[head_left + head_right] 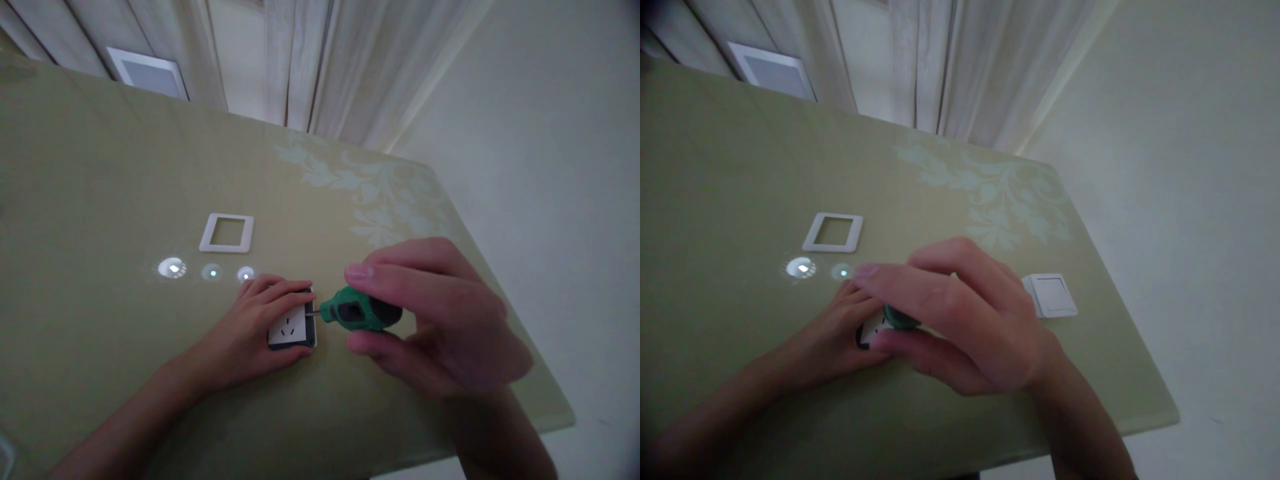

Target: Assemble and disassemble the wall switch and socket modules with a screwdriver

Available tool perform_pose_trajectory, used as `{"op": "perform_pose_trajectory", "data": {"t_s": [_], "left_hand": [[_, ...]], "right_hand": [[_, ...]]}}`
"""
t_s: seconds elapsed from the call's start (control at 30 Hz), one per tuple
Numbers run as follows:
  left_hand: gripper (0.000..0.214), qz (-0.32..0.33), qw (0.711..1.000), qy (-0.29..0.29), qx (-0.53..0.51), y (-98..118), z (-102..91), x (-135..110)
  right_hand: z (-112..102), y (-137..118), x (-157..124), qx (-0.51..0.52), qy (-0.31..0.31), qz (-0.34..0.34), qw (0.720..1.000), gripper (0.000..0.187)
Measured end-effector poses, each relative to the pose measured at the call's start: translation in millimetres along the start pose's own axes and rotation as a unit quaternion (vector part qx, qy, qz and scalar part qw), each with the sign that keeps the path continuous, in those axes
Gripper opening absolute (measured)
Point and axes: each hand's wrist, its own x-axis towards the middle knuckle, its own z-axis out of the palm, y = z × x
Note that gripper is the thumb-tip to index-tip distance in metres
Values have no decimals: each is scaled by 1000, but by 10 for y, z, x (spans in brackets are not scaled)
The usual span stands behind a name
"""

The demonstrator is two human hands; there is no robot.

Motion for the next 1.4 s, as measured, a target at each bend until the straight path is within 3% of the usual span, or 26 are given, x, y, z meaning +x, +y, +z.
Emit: {"op": "perform_pose_trajectory", "data": {"t_s": [0.07,0.17,0.33,0.53,0.63,0.73,0.87,0.97,1.13,1.4], "left_hand": [[69,0,1000,-1,-5,-8,-2,1],[76,9,1000,-1,-8,-20,-4,2],[62,-2,1000,3,2,-3,-15,8],[63,5,1000,-4,9,-25,0,11],[64,3,1000,-2,8,-36,7,1],[64,-5,1000,-10,8,-28,4,-2],[65,-11,1000,-10,5,-22,6,-1],[66,-5,1000,3,0,-28,15,-5],[67,-5,1000,2,-11,-35,20,-10],[66,-8,1000,-5,-8,-2,-12,2]], "right_hand": [[-34,15,16,-49,-11,-24,998,32],[-32,9,16,-79,31,-30,996,26],[27,-3,-13,-70,40,-21,997,21],[102,11,-23,54,21,-22,998,59],[114,-29,-28,78,36,12,996,64],[108,-37,-17,94,56,30,994,55],[83,28,19,65,50,-58,995,35],[54,24,24,25,46,-61,997,37],[27,-43,-18,-18,32,9,999,41],[55,54,48,8,79,-40,996,33]]}}
